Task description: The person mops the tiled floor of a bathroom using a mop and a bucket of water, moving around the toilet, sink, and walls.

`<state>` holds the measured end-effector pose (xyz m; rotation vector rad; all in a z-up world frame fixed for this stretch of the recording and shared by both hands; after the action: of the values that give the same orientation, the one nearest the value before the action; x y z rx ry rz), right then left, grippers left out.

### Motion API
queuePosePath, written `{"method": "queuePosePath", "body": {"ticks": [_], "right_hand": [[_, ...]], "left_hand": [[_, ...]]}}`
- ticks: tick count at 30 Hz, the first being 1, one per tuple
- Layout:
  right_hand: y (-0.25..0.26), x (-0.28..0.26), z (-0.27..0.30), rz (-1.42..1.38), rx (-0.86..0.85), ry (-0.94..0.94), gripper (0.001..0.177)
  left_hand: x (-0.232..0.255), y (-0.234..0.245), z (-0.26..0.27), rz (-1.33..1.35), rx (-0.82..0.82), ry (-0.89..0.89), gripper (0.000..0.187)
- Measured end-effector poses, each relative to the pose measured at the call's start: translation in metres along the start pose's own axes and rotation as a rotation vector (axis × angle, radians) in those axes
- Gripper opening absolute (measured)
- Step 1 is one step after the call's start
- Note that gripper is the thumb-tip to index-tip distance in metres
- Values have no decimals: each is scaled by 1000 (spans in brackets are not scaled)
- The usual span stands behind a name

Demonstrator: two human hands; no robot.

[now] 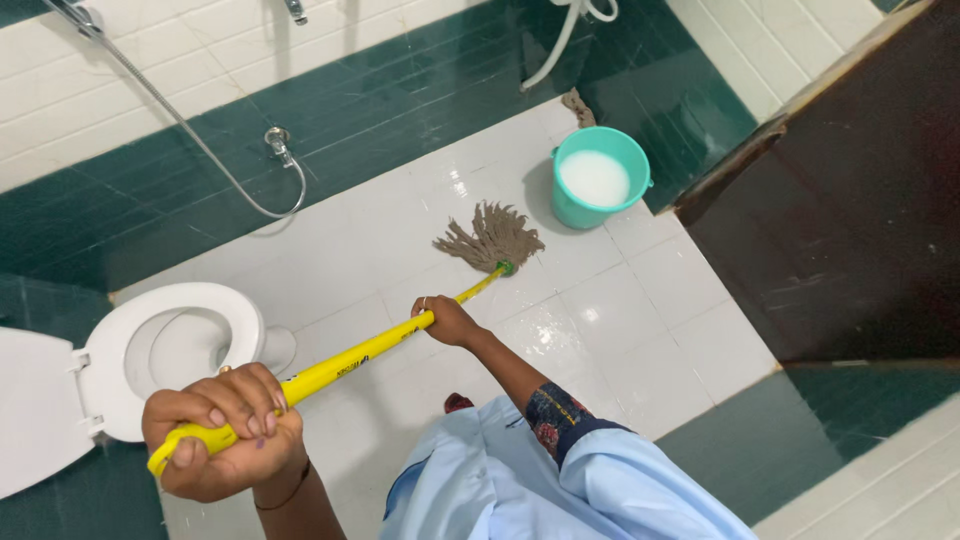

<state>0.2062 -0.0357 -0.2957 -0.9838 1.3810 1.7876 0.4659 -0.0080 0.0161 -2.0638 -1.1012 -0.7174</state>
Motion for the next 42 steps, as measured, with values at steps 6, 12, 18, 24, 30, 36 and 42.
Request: {"method": "queuePosePath", "body": {"ticks": [6,12,18,24,30,36,42], "right_hand": [[-1,49,96,98,11,-89,21],[14,131,179,151,159,-212,19],[72,200,291,112,399,-467,23],[82,208,382,29,684,-559,22],[61,193,367,1,781,-753,18],[13,153,262,45,763,-835,23],[-41,84,155,23,777,-630,31]], "left_hand": [[-12,-15,77,164,-91,148,42],[-71,-56,128,484,-180,154,39],[-107,-189,161,649,-471,379,43],[-115,-262,176,717,-768,464,47],[-136,-243,132,804,-956,564,41],[-131,-166,27,828,-1085,647,38],[-79,-85,-42,634,-1133,579,35]]}}
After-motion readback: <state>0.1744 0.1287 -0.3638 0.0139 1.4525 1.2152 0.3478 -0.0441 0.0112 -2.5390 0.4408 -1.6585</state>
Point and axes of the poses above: each hand's wrist, its own z-axis away from the middle knuckle, its own y-axis out of the back of the hand, x = y × z, the point moved 7 cm from there along -z, towards the middle knuckle, and after that the axes turned 13 degrees about -x, right-handed, at the moved point
